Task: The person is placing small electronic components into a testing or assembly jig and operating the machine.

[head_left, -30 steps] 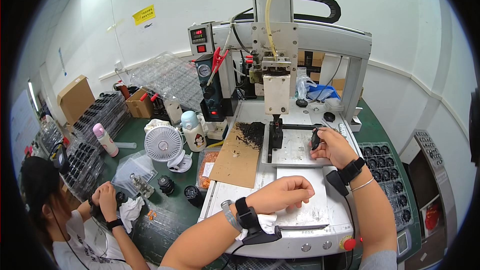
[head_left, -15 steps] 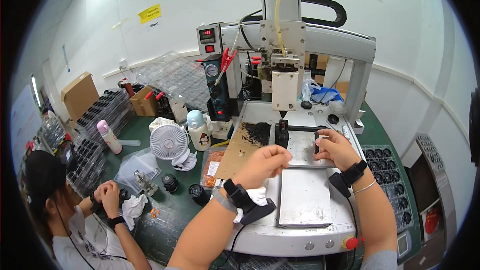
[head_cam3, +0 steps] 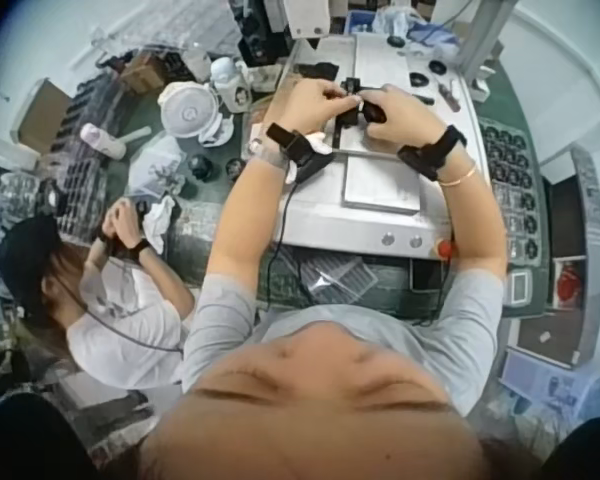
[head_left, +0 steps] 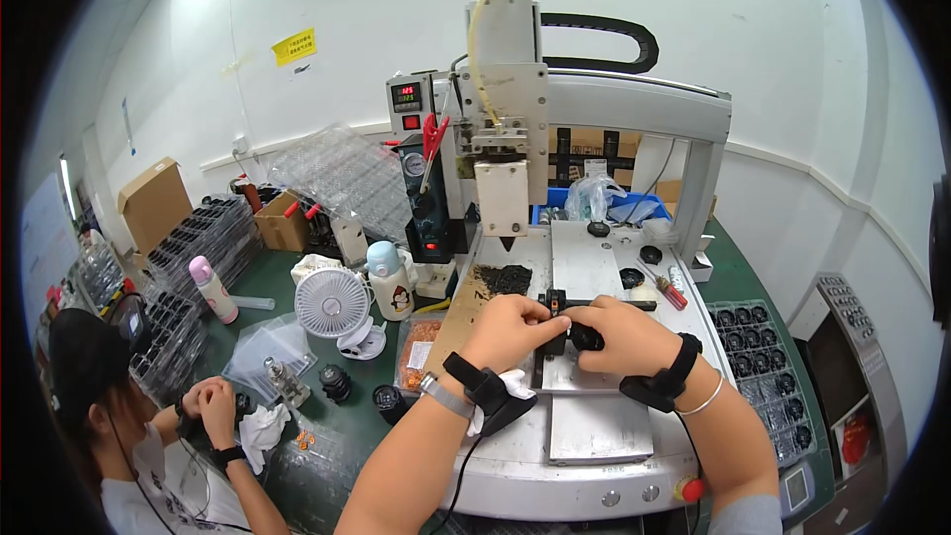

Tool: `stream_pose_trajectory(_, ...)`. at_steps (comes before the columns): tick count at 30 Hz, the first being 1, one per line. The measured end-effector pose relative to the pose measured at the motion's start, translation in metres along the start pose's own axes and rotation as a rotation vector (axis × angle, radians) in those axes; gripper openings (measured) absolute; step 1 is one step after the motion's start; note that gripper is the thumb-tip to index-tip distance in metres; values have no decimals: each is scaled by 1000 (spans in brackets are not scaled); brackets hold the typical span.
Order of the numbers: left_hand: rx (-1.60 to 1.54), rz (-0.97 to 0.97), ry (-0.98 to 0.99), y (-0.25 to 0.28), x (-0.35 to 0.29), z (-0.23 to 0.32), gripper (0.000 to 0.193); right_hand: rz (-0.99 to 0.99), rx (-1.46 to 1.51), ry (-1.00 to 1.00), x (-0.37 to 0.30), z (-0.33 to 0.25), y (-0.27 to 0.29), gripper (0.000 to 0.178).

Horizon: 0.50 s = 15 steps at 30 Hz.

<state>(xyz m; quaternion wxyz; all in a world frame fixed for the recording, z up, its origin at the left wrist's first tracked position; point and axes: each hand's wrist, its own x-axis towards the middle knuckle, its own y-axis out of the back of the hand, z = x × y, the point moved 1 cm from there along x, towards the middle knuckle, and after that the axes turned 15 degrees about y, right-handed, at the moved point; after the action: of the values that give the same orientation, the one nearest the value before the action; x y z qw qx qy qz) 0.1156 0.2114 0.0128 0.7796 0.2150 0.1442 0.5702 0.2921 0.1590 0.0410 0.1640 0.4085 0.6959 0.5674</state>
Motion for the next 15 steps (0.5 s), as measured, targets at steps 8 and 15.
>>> stream_pose_trajectory(8,-201,485,-337,0,-9,20,13,-58,26,62,-2,3,8,48)
stream_pose_trajectory(15,-100,628,-589,8,-62,35,13,399,-54,26,33,16,10,22)
